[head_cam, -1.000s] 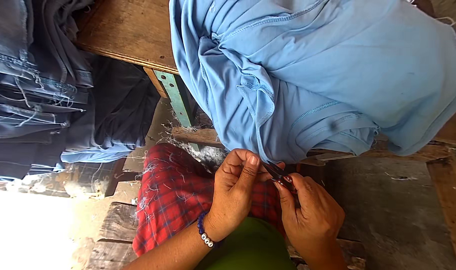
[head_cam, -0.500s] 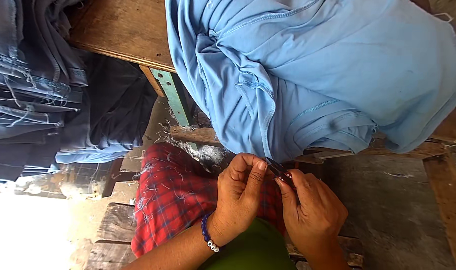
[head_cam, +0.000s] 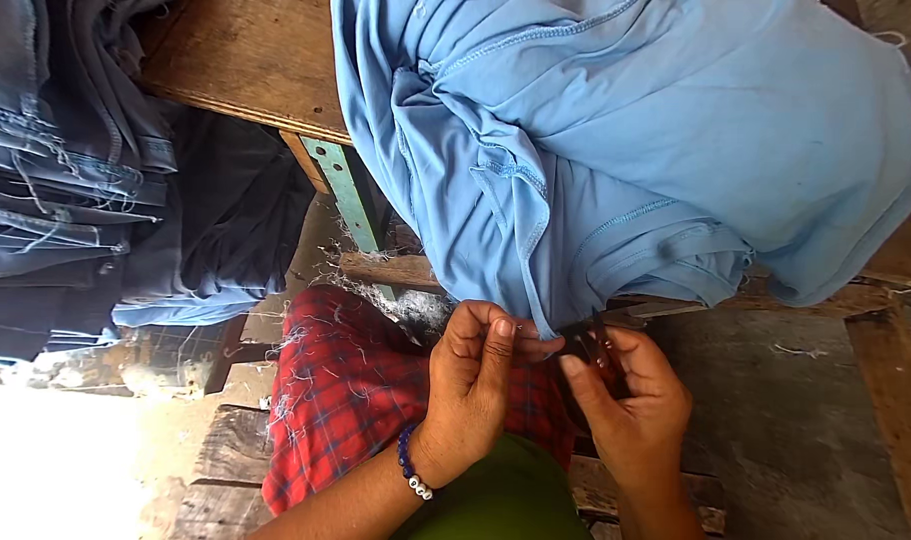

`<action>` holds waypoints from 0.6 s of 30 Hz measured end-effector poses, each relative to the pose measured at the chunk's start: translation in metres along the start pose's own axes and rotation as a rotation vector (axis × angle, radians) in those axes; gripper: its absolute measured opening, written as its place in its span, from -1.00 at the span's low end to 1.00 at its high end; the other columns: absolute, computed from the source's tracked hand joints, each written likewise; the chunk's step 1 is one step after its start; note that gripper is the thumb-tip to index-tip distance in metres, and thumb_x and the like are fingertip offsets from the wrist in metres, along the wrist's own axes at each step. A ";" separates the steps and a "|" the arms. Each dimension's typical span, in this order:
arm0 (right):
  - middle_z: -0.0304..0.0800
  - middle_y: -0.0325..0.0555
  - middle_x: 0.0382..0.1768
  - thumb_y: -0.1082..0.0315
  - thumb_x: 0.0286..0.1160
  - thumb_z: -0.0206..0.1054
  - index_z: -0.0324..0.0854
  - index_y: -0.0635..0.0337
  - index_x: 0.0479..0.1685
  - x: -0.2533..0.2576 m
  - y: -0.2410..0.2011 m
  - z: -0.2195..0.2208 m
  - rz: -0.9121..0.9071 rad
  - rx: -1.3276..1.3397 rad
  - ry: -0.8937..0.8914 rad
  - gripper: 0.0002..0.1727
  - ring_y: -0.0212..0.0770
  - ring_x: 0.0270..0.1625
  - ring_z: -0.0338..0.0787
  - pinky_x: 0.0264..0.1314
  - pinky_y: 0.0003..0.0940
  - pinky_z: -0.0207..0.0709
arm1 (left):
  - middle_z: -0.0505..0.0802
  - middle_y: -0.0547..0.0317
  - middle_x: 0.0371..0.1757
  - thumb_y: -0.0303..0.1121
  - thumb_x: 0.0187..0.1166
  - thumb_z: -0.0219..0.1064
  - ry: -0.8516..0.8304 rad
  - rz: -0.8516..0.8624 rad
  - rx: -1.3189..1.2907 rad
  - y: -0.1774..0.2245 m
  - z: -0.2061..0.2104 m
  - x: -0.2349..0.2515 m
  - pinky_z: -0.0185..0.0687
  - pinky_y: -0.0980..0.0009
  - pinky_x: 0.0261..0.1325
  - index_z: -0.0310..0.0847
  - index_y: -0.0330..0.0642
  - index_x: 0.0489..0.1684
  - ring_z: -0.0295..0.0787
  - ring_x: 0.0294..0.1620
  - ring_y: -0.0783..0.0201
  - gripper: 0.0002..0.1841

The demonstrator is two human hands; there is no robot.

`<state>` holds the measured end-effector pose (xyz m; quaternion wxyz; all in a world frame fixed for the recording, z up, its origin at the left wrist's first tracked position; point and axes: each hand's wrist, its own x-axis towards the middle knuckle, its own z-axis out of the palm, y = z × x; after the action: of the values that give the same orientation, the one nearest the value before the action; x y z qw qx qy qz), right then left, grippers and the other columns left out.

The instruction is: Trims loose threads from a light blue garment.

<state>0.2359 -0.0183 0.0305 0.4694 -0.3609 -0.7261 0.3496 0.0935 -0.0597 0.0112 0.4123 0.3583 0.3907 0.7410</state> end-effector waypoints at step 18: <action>0.52 -0.40 -0.62 0.55 0.60 0.28 0.68 0.22 -0.16 0.003 0.006 0.006 0.416 0.777 -0.012 -0.91 -0.66 -0.69 0.29 -0.65 -0.77 0.19 | 0.72 0.50 -0.50 -0.18 0.89 -0.12 0.415 -0.110 0.287 0.000 -0.068 -0.005 0.60 0.62 -0.40 0.58 0.12 -0.44 0.62 -0.53 0.55 -0.58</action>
<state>0.2307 -0.0139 0.0247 0.4856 -0.2939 -0.4553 0.6859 0.0373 -0.0836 -0.0200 0.3079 0.2316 0.5869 0.7122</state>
